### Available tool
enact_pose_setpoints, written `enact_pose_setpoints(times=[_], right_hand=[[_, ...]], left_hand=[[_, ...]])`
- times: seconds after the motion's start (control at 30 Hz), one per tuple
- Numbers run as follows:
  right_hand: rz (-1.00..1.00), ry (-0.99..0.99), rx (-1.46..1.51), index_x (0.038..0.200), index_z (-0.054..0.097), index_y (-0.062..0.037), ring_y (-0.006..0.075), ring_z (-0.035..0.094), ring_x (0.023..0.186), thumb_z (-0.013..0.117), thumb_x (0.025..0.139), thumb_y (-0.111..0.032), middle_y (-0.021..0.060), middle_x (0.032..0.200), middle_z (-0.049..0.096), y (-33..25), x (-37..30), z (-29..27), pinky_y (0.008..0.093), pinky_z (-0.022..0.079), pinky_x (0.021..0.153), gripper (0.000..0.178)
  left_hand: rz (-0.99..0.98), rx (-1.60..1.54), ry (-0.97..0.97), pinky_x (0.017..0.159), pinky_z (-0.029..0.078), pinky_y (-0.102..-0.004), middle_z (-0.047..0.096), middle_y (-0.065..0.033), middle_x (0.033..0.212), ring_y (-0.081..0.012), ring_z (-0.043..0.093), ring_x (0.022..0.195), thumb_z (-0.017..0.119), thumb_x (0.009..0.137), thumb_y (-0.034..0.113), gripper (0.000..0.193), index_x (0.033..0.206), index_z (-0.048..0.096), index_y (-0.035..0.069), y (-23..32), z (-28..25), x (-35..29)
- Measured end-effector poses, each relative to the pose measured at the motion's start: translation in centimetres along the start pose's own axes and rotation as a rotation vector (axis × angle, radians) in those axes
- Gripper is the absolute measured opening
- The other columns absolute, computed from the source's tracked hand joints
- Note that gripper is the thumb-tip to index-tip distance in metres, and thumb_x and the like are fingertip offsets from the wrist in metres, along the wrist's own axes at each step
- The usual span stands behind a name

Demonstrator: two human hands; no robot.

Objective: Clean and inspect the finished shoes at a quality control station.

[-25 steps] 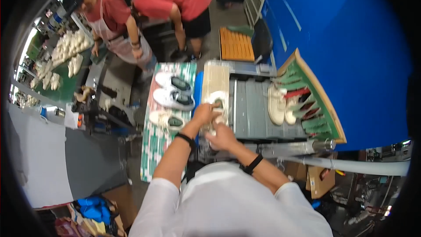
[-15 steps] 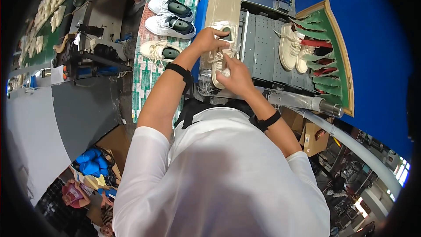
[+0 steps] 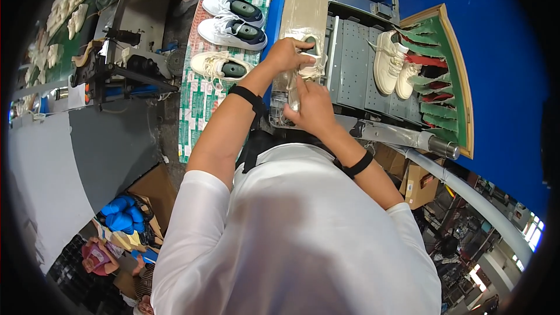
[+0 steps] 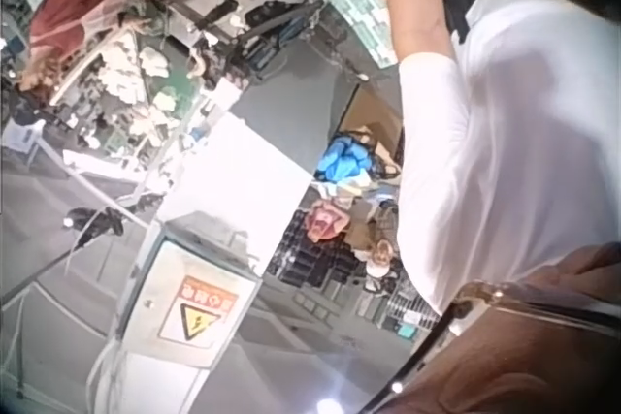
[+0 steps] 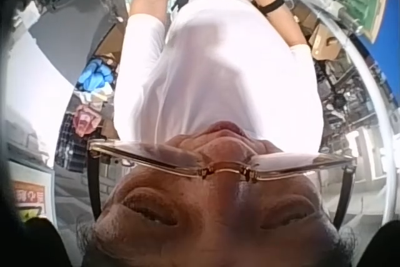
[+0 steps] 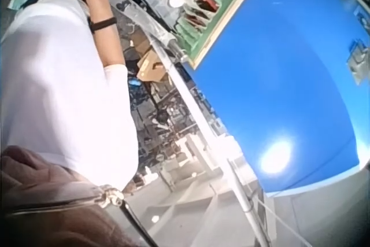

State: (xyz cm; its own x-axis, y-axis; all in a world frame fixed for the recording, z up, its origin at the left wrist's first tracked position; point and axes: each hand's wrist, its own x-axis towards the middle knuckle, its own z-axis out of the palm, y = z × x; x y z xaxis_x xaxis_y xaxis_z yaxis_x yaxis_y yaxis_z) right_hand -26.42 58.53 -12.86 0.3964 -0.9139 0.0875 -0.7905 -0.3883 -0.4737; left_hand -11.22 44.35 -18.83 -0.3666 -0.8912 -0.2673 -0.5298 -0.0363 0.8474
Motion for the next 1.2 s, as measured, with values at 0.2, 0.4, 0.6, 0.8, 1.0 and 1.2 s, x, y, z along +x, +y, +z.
enact_pose_setpoints(times=[0.2,0.4,0.6,0.8,1.0,1.2], right_hand=[[-0.018,0.001,-0.065,0.136,0.059,0.013,0.0415,0.068,0.093,0.081,0.078,-0.035,0.0252,0.103,0.069,0.4,-0.2,0.5,0.0509,0.052,0.086,0.078],[0.057,-0.018,-0.087,0.136,0.059,0.0136,0.0419,0.069,0.094,0.08,0.079,-0.035,0.0259,0.102,0.07,0.1,-0.1,-0.3,0.0514,0.054,0.085,0.077],[0.128,-0.041,0.18,0.134,0.063,0.0095,0.0459,0.07,0.097,0.076,0.083,-0.034,0.0277,0.102,0.07,0.5,0.8,-0.3,0.0533,0.055,0.087,0.069],[0.18,-0.141,0.315,0.135,0.062,0.0092,0.046,0.069,0.098,0.075,0.085,-0.037,0.028,0.103,0.07,0.3,-1.1,-1.6,0.0512,0.055,0.088,0.069],[0.164,-0.135,0.362,0.127,0.064,0.0104,0.0467,0.069,0.097,0.076,0.082,-0.04,0.0288,0.1,0.069,1.0,0.5,-0.1,0.0518,0.055,0.088,0.068],[0.163,-0.204,0.426,0.139,0.063,0.0061,0.043,0.07,0.106,0.076,0.085,-0.041,0.0245,0.113,0.071,2.1,-3.1,0.3,0.0474,0.055,0.096,0.072]], left_hand=[[0.001,0.011,0.027,0.09,0.057,-0.0345,0.08,-0.02,0.117,-0.0233,0.077,0.097,0.095,0.08,0.034,0.057,0.132,0.078,0.019,0.3,0.1,-0.3],[-0.043,0.004,0.023,0.086,0.058,-0.035,0.08,-0.0193,0.113,-0.0215,0.078,0.091,0.095,0.08,0.034,0.056,0.132,0.078,0.02,0.9,0.2,-0.8],[-0.047,-0.026,0.024,0.083,0.058,-0.0348,0.081,-0.0174,0.109,-0.0211,0.077,0.089,0.095,0.08,0.034,0.056,0.132,0.079,0.02,1.2,0.3,-0.7],[0.06,-0.019,0.101,0.071,0.057,-0.0326,0.08,-0.013,0.084,-0.0145,0.073,0.071,0.095,0.081,0.033,0.056,0.132,0.079,0.018,-0.2,0.6,-0.6],[-0.066,0.006,0.009,0.074,0.057,-0.0338,0.081,-0.014,0.091,-0.0163,0.074,0.075,0.095,0.081,0.034,0.056,0.133,0.078,0.019,1.9,0.7,-0.6],[-0.074,-0.225,0.032,0.091,0.058,-0.0384,0.077,-0.0246,0.116,-0.0284,0.076,0.1,0.092,0.083,0.03,0.073,0.146,0.066,0.003,-1.0,1.5,-1.2]])
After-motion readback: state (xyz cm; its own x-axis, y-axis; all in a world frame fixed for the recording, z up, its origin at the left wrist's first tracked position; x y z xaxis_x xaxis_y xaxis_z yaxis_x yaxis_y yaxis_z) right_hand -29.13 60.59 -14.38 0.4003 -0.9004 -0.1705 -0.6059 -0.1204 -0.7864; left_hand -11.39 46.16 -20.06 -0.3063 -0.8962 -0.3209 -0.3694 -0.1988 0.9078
